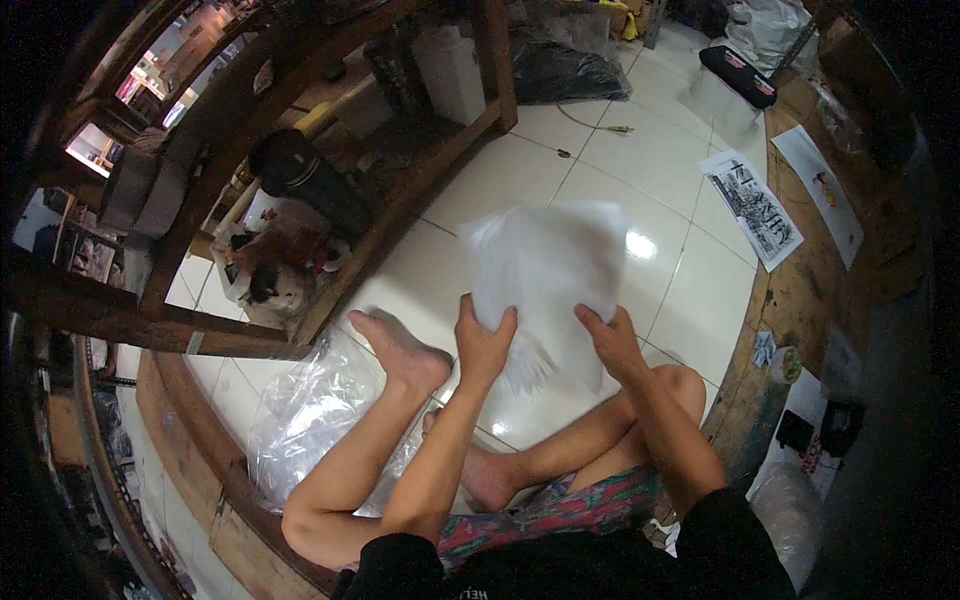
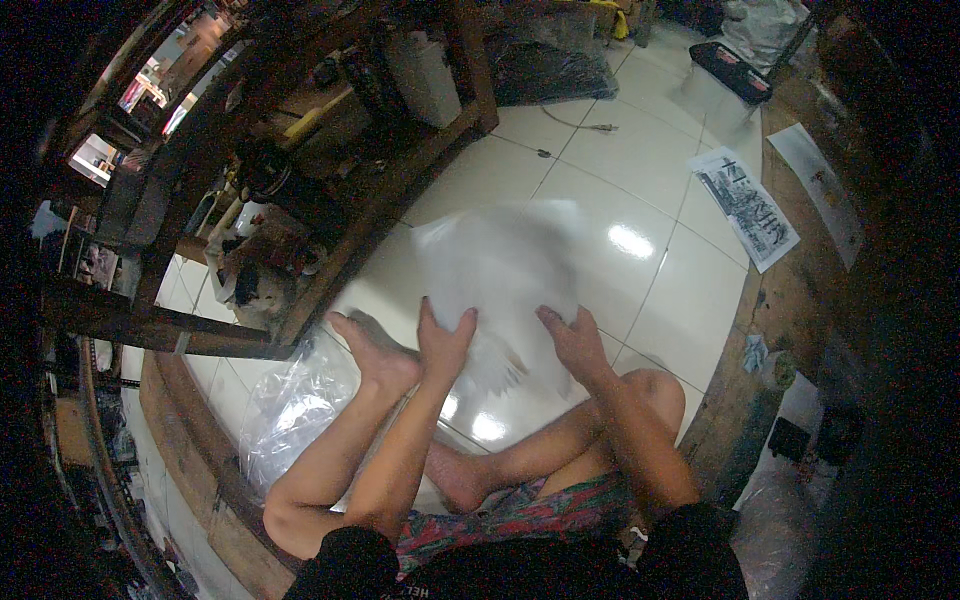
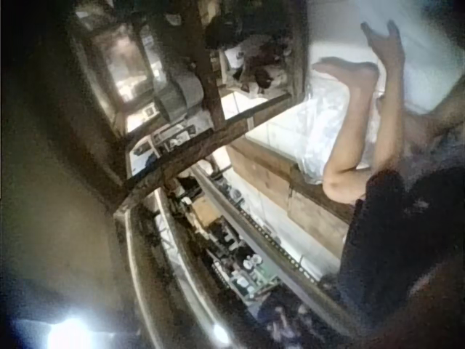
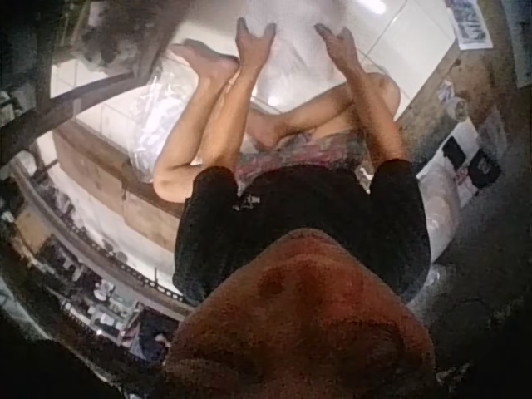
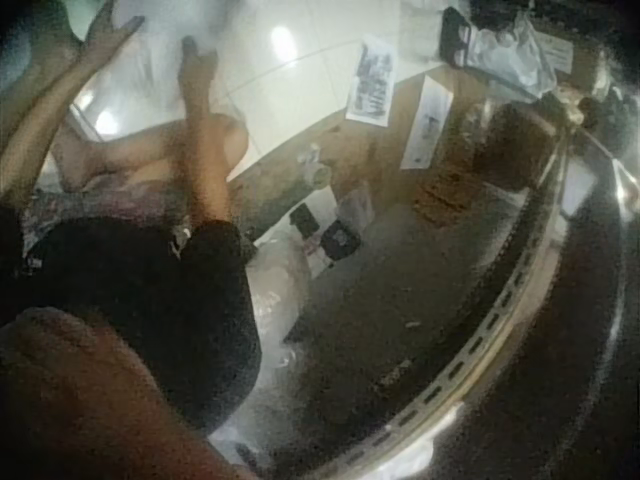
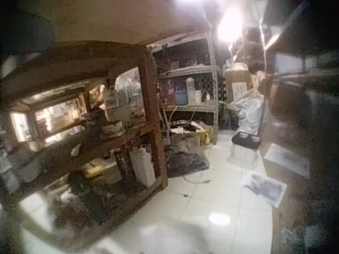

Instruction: The person sits on the floor and repeatedly takes stacks of white paper, places them into clear plastic bags, and seals them. The person then places the sealed bags under a nearby wooden table. This process is repeated multiple times with different stacks of paper.

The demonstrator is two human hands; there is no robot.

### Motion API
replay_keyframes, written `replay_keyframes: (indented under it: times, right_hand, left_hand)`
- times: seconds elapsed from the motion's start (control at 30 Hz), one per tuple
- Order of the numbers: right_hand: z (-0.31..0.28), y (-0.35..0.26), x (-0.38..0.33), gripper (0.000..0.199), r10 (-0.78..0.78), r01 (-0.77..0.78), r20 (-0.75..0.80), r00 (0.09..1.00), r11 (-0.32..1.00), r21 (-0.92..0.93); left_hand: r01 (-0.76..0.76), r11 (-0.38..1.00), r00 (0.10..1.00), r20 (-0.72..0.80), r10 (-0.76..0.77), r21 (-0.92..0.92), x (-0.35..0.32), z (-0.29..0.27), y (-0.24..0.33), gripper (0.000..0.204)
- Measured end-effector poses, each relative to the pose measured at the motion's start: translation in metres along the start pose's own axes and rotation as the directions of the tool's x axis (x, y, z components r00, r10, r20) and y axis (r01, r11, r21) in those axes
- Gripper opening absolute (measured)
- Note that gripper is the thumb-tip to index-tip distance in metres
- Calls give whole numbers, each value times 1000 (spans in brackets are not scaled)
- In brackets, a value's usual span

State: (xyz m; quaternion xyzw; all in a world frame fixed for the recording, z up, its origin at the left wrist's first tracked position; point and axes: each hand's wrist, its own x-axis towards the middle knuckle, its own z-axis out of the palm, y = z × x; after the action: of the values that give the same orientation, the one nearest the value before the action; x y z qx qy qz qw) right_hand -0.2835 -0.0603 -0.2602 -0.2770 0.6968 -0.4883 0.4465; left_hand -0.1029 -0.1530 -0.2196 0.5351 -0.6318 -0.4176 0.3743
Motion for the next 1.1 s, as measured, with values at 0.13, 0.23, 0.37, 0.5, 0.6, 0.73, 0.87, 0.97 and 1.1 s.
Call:
replay_keyframes:
  times: [0.13, 0.23, 0.37, 0.5, 0.6, 0.73, 0.87, 0.97, 1.1]
  right_hand:
    - [3, -34, -36, 42, -200, 204, -54, 978, 977, 61]
    - [12, -22, -35, 38, -348, 348, -68, 935, 937, -6]
    - [9, -4, -19, 38, -313, 311, -6, 950, 948, -71]
    - [21, 9, -10, 35, -264, 257, -191, 945, 964, -60]
    - [28, 5, -8, 33, -295, 293, -208, 933, 955, -38]
    - [27, -14, -34, 37, -259, 259, -102, 960, 966, -19]
    - [16, 25, -23, 35, -414, 391, -99, 905, 901, -188]
    - [20, 50, -4, 29, -493, 454, -178, 852, 864, -220]
    - [26, 33, -2, 33, -396, 376, -272, 877, 918, -127]
  left_hand:
    - [-119, 993, 987, 111, 119, -8, -8, -11, -29, 80]
    - [-142, 971, 981, 101, 163, -192, -15, -2, -53, 81]
    - [-235, 970, 968, 78, 239, -56, -7, 4, -61, 73]
    - [-44, 976, 994, 92, 65, -215, -4, 14, -42, 66]
    - [-83, 966, 996, -5, 84, -246, -9, 16, -39, 68]
    - [-25, 957, 999, 14, 30, -289, -29, 8, -45, 76]
    - [-342, 937, 939, -5, 343, 64, -33, 19, -37, 78]
    - [-285, 959, 958, 37, 285, -17, -26, 24, -62, 70]
    - [-120, 966, 989, 56, 136, -230, -19, 24, -43, 61]
